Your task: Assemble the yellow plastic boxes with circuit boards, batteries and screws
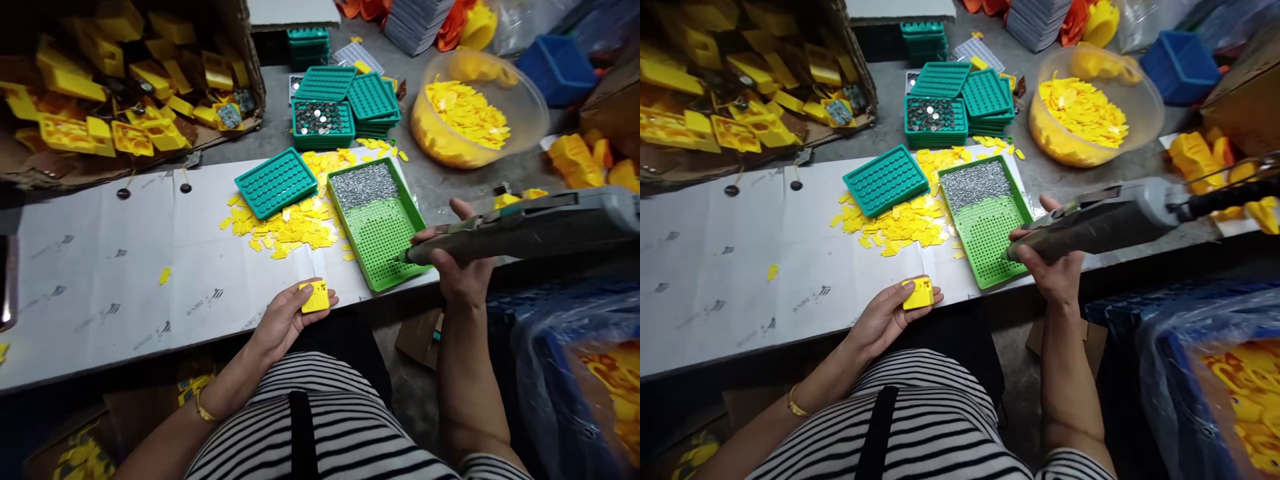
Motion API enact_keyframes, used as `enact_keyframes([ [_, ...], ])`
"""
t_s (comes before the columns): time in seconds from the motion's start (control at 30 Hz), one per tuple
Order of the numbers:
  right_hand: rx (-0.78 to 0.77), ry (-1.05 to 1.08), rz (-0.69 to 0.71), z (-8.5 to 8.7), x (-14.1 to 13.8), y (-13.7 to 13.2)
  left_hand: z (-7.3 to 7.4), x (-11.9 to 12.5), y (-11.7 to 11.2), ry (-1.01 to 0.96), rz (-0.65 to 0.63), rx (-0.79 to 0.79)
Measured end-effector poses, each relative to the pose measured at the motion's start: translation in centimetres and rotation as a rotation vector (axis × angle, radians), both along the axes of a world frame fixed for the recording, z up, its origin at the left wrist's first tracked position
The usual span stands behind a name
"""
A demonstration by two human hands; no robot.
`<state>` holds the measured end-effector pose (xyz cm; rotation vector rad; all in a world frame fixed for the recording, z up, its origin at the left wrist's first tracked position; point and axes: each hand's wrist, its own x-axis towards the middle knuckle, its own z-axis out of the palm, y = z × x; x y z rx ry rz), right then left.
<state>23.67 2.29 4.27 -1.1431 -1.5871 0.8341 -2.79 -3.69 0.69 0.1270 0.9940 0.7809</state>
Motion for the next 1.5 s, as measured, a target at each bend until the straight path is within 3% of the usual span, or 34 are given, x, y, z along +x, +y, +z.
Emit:
enact_keyframes([
  [0.1, 0.058, 0.069, 0.073, 0.4, 0.9, 2.1, 0.2, 0.5, 0.1, 0.017, -0.046, -0.022],
  [0.2, 0.126, 0.226, 0.104, 0.1, -0.8, 3.8, 0.2, 1.0, 0.3, 0.018, -0.058, -0.028],
  [0.4, 0.209, 0.416, -0.082, -0.7, -6.4, 5.1, 0.1, 2.0, 0.9, 0.034, -0.118, -0.036],
  [0.53, 0.28, 0.422, -0.129, -1.1, -8.0, 5.4, 0.1, 2.0, 1.0, 0.039, -0.122, -0.028],
  [0.87, 0.26, 0.434, -0.124, -1.5, -8.3, 5.9, 0.0, 1.9, 1.2, 0.033, -0.094, -0.046],
  [1.07, 0.245, 0.338, -0.228, -2.0, -8.7, 5.9, -0.1, 1.9, 1.2, 0.027, -0.088, -0.029],
  [1.23, 0.27, 0.335, -0.174, -2.2, -8.6, 6.0, -0.1, 1.8, 1.2, 0.029, -0.086, -0.026],
  [1.5, 0.262, 0.319, -0.198, -2.0, -8.6, 6.1, -0.1, 1.9, 1.2, 0.04, -0.092, -0.022],
])
